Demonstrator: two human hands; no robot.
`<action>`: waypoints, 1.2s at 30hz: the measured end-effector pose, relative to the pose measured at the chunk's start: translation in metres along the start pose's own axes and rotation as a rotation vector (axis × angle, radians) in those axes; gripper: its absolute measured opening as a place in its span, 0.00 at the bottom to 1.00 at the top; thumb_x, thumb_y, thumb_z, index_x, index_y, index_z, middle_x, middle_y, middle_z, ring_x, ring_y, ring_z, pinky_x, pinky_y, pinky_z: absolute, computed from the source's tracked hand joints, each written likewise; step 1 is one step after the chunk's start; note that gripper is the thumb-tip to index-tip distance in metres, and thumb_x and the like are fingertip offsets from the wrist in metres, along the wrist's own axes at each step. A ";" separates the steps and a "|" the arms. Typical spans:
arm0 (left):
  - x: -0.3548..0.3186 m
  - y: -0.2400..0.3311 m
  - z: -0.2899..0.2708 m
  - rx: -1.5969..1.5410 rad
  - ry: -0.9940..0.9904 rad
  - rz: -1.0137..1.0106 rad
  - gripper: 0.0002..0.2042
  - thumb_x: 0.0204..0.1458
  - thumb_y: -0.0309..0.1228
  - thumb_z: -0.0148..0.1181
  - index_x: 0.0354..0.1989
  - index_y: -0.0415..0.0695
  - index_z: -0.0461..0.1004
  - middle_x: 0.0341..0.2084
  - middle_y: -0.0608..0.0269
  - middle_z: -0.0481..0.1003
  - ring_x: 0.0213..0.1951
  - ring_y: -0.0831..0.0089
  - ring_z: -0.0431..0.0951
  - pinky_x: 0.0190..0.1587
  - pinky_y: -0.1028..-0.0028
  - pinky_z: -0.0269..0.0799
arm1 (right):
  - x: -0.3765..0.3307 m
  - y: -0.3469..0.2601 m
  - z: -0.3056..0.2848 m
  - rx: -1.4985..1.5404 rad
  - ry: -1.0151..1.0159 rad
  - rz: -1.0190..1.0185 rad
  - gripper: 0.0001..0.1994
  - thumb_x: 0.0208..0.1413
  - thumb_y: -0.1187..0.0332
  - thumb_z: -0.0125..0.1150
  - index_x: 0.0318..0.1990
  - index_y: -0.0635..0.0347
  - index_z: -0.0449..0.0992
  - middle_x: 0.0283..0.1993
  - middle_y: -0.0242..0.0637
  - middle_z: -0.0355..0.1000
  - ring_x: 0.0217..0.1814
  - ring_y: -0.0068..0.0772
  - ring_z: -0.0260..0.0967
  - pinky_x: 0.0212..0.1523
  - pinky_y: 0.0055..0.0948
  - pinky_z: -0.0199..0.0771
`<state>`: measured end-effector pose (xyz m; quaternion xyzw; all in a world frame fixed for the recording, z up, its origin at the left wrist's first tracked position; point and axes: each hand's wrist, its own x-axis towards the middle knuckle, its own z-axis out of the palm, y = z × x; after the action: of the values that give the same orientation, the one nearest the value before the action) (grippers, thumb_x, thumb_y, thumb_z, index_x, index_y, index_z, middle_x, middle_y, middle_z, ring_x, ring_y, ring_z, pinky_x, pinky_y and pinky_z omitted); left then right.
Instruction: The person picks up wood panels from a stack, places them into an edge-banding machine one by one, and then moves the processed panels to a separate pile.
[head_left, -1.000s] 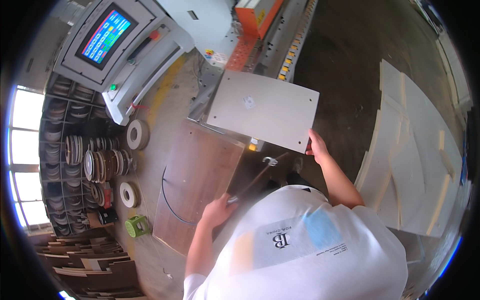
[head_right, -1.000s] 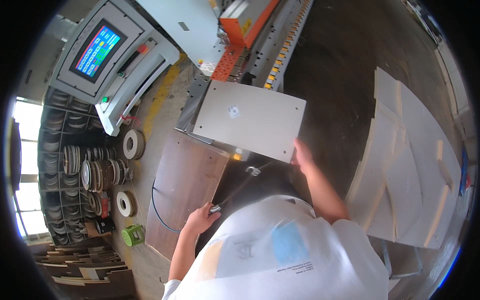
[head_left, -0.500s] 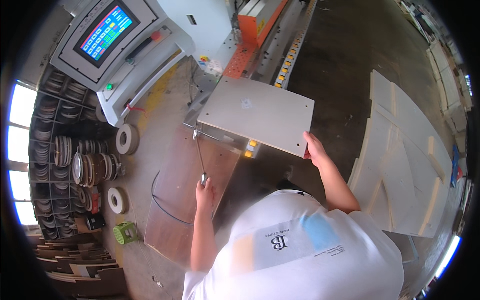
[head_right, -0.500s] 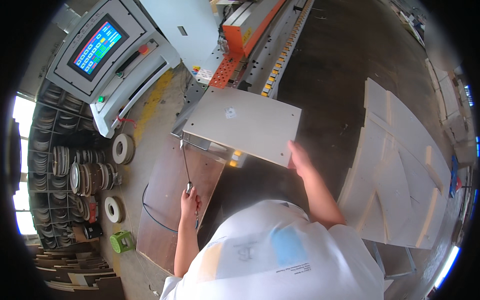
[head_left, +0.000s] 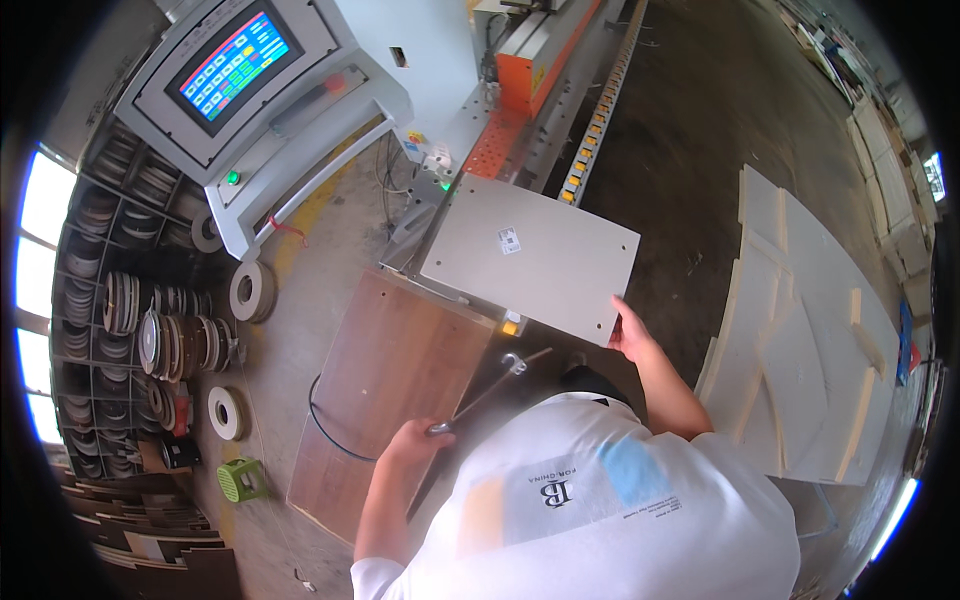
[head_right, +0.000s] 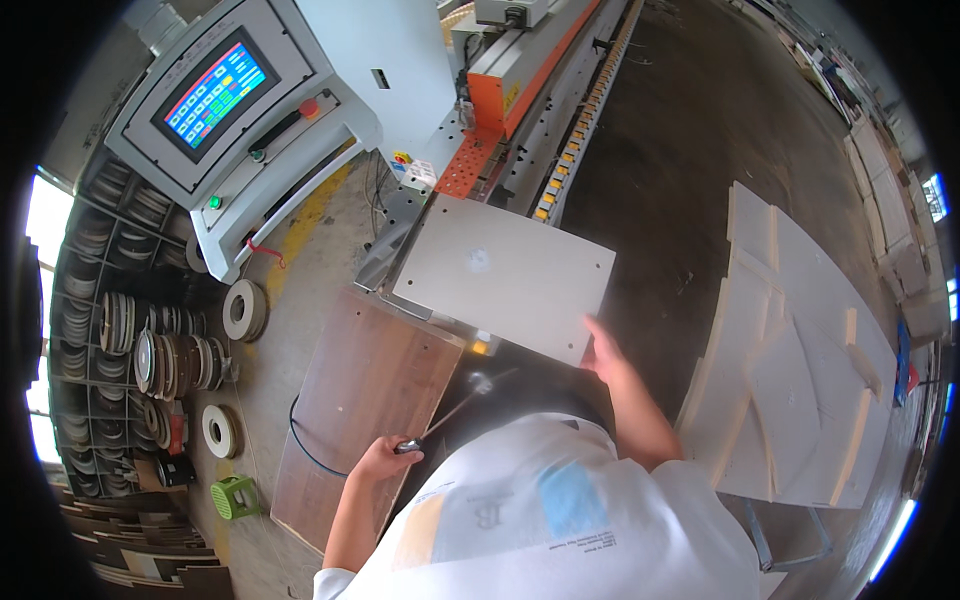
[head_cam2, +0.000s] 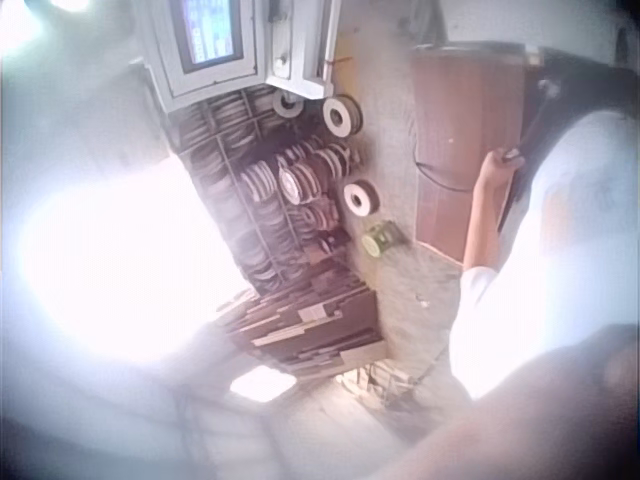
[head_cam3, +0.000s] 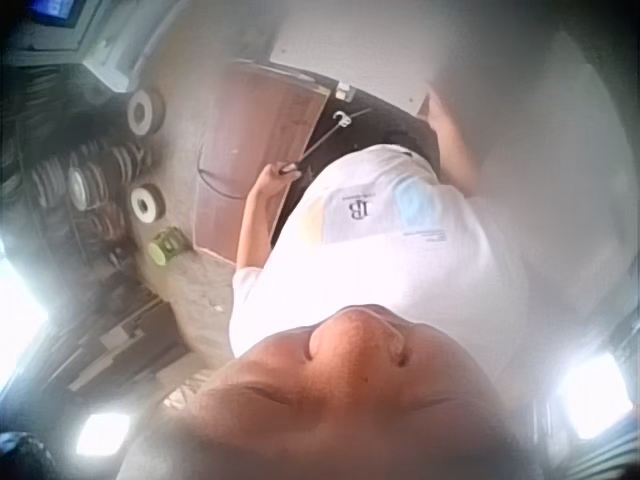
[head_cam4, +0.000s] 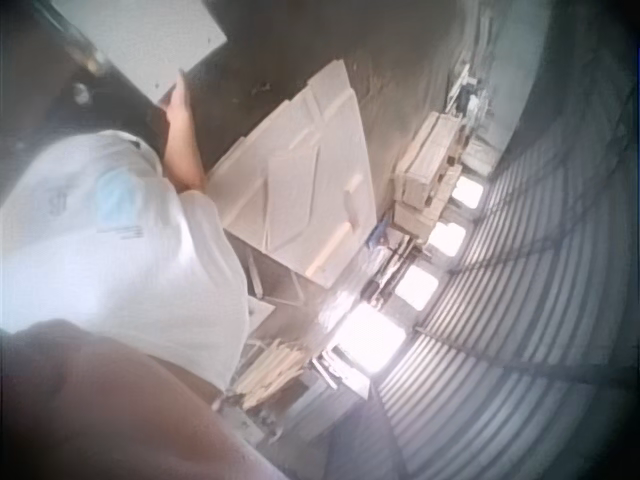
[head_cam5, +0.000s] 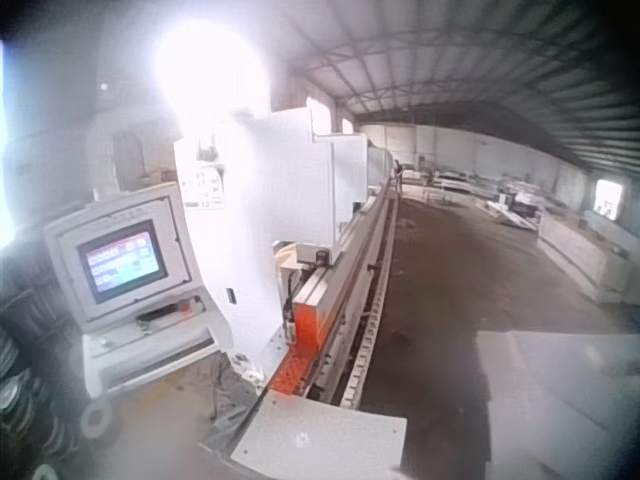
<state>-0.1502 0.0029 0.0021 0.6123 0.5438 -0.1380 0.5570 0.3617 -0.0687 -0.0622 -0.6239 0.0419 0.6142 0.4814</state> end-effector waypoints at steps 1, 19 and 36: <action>0.002 -0.001 0.000 -0.059 0.021 0.029 0.19 0.50 0.41 0.72 0.46 0.43 0.81 0.32 0.61 0.80 0.38 0.70 0.78 0.44 0.69 0.72 | 0.001 0.002 0.007 0.010 0.010 -0.010 0.28 0.61 0.42 0.57 0.61 0.49 0.70 0.52 0.35 0.75 0.51 0.34 0.74 0.51 0.45 0.74; 0.046 0.078 0.071 -0.246 0.241 -0.001 0.12 0.59 0.37 0.64 0.42 0.39 0.81 0.27 0.65 0.79 0.30 0.77 0.75 0.36 0.74 0.72 | 0.073 -0.041 0.036 0.430 -0.007 0.022 0.26 0.60 0.53 0.66 0.61 0.56 0.71 0.61 0.37 0.71 0.64 0.40 0.68 0.64 0.45 0.67; 0.047 0.145 0.072 0.039 0.153 -0.054 0.23 0.59 0.50 0.59 0.56 0.46 0.77 0.46 0.46 0.80 0.50 0.58 0.79 0.53 0.65 0.71 | 0.183 -0.175 -0.025 0.584 0.078 -0.364 0.21 0.62 0.58 0.64 0.57 0.58 0.73 0.55 0.35 0.75 0.56 0.35 0.73 0.55 0.40 0.74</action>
<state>0.0171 -0.0021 0.0187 0.6169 0.5983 -0.1167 0.4978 0.5371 0.1070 -0.1190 -0.4800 0.1220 0.4560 0.7394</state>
